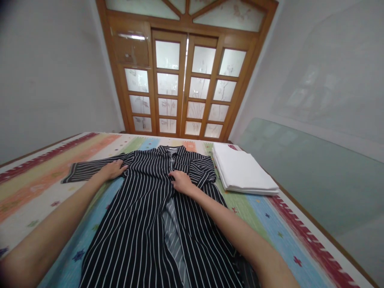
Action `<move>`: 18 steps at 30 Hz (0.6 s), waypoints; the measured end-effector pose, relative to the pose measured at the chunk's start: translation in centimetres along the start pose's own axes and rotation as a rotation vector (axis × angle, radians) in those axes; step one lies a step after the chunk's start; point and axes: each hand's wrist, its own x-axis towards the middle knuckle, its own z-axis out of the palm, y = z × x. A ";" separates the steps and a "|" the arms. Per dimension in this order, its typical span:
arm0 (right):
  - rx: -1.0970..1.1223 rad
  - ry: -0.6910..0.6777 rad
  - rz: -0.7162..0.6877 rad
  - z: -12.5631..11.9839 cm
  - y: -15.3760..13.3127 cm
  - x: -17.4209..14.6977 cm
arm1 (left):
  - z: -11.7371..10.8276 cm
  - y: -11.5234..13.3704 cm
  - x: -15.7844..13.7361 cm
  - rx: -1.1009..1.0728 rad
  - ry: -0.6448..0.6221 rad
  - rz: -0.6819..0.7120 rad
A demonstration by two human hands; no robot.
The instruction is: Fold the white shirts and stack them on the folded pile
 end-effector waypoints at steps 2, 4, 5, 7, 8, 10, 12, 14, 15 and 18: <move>-0.114 -0.067 -0.005 -0.1 -0.5 -0.7 | -0.2 0.4 -0.4 0.000 0.022 -0.012; -0.191 -0.095 0.016 -0.5 -0.7 -1.4 | -0.4 0.8 -1.3 -0.001 0.064 -0.025; -0.207 -0.102 0.012 -0.8 -0.8 -1.8 | -0.6 1.0 -1.8 0.006 0.097 -0.027; -0.207 -0.105 -0.027 -1.5 -0.7 -2.6 | -1.1 1.3 -3.3 0.039 0.192 -0.014; -0.200 -0.103 -0.054 -1.9 -0.6 -3.1 | -1.3 1.4 -4.1 0.056 0.253 -0.006; -0.182 -0.099 -0.091 -2.5 -0.5 -4.1 | -1.8 1.7 -6.0 0.056 0.349 -0.007; -0.163 -0.124 -0.089 -2.8 -0.6 -5.0 | -2.1 2.3 -7.7 -0.029 0.340 -0.022; -0.144 -0.205 -0.055 -2.8 -1.0 -5.7 | -2.3 3.0 -8.9 -0.194 0.213 -0.027; -0.139 -0.254 -0.030 -2.8 -1.2 -6.0 | -2.3 3.4 -9.3 -0.296 0.132 -0.023; -0.141 -0.361 0.038 -2.8 -2.0 -6.3 | -2.2 4.5 -9.9 -0.611 -0.031 -0.021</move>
